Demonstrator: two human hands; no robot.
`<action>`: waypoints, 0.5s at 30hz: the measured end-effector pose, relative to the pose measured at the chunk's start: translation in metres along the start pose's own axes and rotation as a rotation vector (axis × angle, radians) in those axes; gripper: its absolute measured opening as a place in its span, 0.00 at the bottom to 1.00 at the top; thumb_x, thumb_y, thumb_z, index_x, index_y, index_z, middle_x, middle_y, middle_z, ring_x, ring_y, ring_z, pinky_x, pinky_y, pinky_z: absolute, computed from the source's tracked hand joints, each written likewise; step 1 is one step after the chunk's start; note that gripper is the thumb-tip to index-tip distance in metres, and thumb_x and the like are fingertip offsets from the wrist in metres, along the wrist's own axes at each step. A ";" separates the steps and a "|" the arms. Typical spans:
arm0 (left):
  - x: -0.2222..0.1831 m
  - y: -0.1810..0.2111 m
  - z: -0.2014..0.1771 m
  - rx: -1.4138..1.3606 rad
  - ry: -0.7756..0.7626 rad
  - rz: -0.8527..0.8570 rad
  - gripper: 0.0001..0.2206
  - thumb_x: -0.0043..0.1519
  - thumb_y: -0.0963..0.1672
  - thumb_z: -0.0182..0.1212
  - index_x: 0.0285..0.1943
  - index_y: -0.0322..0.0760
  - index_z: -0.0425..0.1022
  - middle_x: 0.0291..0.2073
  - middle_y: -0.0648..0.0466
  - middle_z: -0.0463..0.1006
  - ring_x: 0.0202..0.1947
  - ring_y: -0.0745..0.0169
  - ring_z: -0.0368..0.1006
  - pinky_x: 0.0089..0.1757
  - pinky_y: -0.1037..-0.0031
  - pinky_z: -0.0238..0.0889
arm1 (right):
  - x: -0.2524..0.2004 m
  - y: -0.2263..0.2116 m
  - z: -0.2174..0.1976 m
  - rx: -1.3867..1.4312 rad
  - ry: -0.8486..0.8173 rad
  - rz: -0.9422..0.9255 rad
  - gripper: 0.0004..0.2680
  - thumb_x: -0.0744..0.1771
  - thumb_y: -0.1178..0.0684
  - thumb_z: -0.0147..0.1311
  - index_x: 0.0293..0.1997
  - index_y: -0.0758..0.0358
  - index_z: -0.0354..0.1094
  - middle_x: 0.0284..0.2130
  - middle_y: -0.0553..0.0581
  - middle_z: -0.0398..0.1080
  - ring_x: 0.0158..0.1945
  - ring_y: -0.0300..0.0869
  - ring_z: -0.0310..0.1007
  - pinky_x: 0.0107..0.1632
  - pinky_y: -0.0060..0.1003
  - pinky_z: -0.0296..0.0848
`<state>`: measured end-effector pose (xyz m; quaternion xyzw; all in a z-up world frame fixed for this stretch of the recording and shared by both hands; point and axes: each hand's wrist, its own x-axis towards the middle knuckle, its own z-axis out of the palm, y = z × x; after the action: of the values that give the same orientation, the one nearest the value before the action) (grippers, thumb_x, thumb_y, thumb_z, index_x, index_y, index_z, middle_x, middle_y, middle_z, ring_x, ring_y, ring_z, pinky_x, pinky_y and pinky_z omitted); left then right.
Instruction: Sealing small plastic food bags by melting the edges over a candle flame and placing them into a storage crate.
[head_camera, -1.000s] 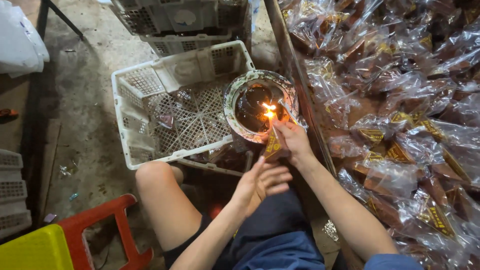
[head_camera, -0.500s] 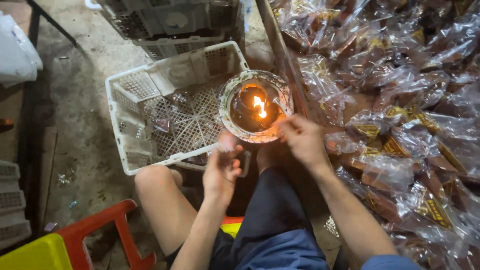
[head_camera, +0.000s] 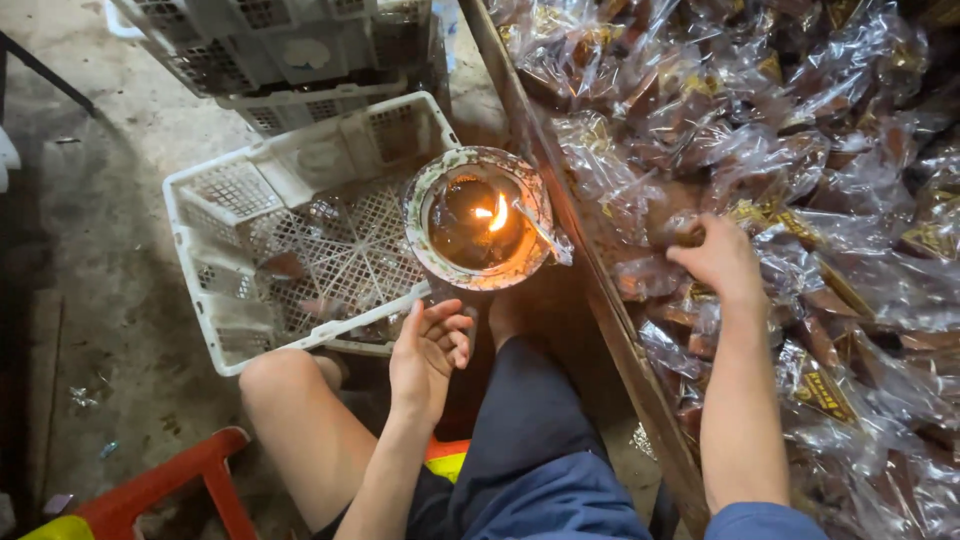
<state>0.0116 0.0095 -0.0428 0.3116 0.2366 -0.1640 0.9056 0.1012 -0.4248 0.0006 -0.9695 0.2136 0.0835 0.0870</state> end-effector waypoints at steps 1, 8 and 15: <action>-0.003 -0.003 0.003 0.000 -0.001 0.002 0.26 0.69 0.56 0.49 0.55 0.29 0.78 0.37 0.39 0.84 0.24 0.53 0.76 0.22 0.74 0.69 | -0.015 -0.012 -0.015 0.001 0.001 -0.002 0.20 0.59 0.35 0.69 0.49 0.51 0.76 0.48 0.61 0.74 0.58 0.58 0.74 0.61 0.53 0.69; -0.021 -0.022 0.030 0.194 -0.265 0.243 0.21 0.67 0.47 0.57 0.65 0.29 0.68 0.50 0.32 0.76 0.45 0.40 0.74 0.40 0.59 0.71 | -0.128 -0.144 -0.069 0.636 0.257 -0.331 0.14 0.62 0.48 0.68 0.49 0.54 0.72 0.38 0.59 0.75 0.43 0.50 0.78 0.45 0.41 0.78; -0.042 -0.009 0.029 0.204 -0.500 0.226 0.14 0.70 0.42 0.54 0.61 0.29 0.59 0.37 0.27 0.80 0.27 0.28 0.81 0.29 0.52 0.80 | -0.151 -0.186 -0.037 0.737 -0.112 -0.593 0.25 0.59 0.52 0.71 0.63 0.48 0.69 0.46 0.55 0.72 0.29 0.40 0.72 0.25 0.28 0.73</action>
<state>-0.0181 -0.0099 -0.0050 0.3755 -0.0481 -0.1567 0.9122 0.0508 -0.2059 0.0909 -0.8873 -0.0621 0.0257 0.4564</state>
